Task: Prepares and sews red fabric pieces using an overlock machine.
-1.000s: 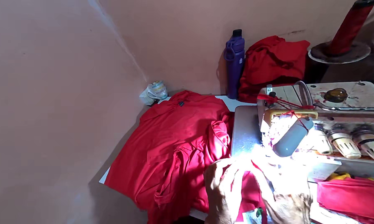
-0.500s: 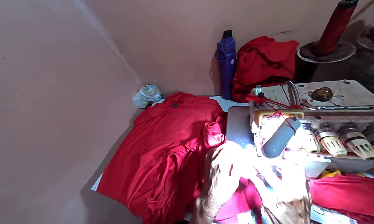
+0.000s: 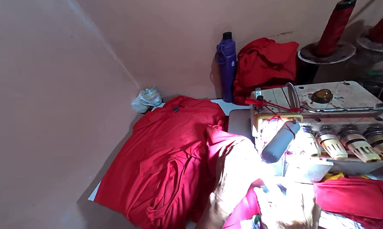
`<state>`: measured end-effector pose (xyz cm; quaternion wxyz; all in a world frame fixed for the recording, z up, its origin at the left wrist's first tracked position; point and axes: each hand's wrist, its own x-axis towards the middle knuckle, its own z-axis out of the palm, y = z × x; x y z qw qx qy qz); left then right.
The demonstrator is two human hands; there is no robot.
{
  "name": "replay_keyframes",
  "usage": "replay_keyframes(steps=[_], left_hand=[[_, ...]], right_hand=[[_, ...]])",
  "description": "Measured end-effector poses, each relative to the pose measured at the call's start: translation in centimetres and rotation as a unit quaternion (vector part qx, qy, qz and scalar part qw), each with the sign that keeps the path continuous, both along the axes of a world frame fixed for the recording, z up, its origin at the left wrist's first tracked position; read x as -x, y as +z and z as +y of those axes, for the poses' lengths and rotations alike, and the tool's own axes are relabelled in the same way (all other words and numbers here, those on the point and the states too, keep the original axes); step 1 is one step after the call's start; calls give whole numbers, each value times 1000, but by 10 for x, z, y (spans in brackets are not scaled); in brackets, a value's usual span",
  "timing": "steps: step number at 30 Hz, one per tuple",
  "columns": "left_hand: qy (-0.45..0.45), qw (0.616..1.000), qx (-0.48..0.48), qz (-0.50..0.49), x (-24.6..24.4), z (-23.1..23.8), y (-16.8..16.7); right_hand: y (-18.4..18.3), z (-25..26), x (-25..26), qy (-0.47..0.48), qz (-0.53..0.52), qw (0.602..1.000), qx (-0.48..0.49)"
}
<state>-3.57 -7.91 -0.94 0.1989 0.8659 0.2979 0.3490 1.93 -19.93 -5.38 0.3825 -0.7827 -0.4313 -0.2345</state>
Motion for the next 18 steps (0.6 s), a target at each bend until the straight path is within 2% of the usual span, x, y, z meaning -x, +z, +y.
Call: replay_keyframes(steps=[2, 6, 8, 12, 18], left_hand=[[-32, 999, 27, -12, -4, 5, 4], [-86, 996, -23, 2, -4, 21, 8], [-109, 994, -14, 7, -3, 27, 9], [-120, 991, 47, 44, -4, 32, 19], [-134, 982, 66, 112, -7, 41, 25]], right_hand=[[-1, 2, 2, -5, 17, 1000, -2], [-4, 6, 3, -7, 33, 999, -9], [-4, 8, 3, -14, 30, 999, -9], [-3, 12, 1, -23, 25, 999, -14], [-2, 17, -2, -28, 37, 999, -27]])
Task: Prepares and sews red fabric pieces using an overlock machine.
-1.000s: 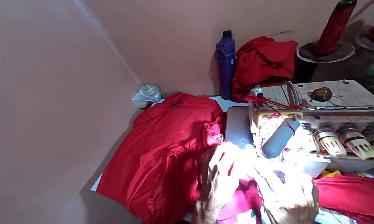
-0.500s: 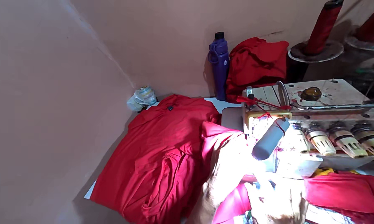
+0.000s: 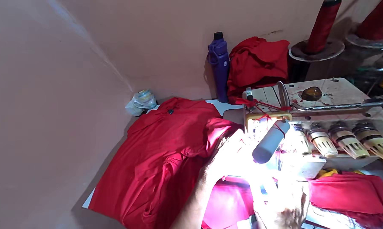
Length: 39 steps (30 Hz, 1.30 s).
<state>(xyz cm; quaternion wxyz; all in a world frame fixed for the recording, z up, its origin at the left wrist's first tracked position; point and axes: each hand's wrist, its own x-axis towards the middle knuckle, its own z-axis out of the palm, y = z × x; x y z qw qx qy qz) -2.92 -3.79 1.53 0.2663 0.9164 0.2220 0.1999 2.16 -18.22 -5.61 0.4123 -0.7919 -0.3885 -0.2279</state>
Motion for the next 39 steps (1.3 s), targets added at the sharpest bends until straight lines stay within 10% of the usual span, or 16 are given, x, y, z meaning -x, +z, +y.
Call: replay_keyframes(steps=[26, 39], left_hand=[[39, 995, 54, -74, -5, 37, -16], [159, 874, 309, -338, 89, -59, -67]], right_hand=[[-20, -42, 7, 199, 135, 964, -110], [-12, 10, 24, 358, 509, 759, -191]])
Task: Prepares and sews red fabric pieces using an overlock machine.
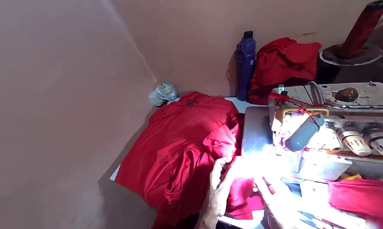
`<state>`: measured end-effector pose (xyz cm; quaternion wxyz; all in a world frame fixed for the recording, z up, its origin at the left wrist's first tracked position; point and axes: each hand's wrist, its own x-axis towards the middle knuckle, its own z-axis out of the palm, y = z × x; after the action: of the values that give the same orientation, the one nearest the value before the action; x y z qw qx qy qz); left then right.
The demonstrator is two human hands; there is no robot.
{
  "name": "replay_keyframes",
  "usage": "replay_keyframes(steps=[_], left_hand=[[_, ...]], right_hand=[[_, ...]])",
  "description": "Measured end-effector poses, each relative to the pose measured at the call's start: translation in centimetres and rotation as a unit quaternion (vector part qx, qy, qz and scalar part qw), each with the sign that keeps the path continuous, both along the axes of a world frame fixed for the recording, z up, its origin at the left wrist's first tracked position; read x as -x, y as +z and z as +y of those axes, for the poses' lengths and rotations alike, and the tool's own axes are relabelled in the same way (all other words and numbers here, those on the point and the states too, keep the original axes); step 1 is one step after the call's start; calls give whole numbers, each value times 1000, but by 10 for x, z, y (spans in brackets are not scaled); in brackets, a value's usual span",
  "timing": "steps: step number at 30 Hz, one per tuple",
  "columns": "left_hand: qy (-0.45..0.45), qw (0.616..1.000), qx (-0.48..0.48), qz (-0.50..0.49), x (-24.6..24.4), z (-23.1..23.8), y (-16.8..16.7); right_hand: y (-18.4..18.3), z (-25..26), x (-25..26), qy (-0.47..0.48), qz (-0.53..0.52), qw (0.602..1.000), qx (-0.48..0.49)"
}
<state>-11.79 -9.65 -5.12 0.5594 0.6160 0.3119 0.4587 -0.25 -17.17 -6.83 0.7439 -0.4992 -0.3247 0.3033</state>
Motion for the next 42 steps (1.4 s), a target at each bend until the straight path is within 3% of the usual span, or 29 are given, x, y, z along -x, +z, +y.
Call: replay_keyframes(steps=[3, 6, 9, 11, 14, 16, 20, 22, 24, 26, 30, 35, 40, 42], left_hand=[[3, 1000, -23, 11, -1, 1, 0], [57, 988, -128, 66, -3, 3, -9], [197, 926, -292, 134, -8, 0, -11], [199, 910, -353, 93, -5, -4, -6], [46, 947, -317, 12, -2, -14, -4], [-10, 963, -270, -8, -4, -16, -6], [-31, 988, -134, -74, -6, -13, 3], [-12, 995, -83, -46, -7, -7, 14], [59, 990, -118, 42, -15, 4, 22], [130, 962, -207, 123, -30, 23, 16], [121, 948, -212, 202, -52, 47, 1], [154, 935, -230, 220, -43, 35, -5], [238, 896, -329, 181, -34, 3, -6], [233, 883, -383, 141, -40, -16, -4]], right_hand=[[3, 0, 4, -29, 17, 999, -7], [1, -5, 7, -9, 5, 1000, 4], [4, -7, 8, -11, 8, 1000, 19], [5, -5, 6, -17, 32, 999, 10], [5, 2, 4, 9, 81, 997, -19], [6, 5, 4, 21, 104, 994, -40], [3, 0, 2, 22, 69, 996, -49], [6, -8, -3, 16, 44, 998, -30], [6, -12, -9, -22, -4, 1000, 12], [1, -11, -14, -69, -67, 994, 53], [-10, -4, -15, -114, -159, 977, 82], [-9, -18, -22, -74, -210, 969, 105], [-5, -65, -26, -67, -208, 974, 64], [-3, -88, -27, -71, -221, 971, 66]])
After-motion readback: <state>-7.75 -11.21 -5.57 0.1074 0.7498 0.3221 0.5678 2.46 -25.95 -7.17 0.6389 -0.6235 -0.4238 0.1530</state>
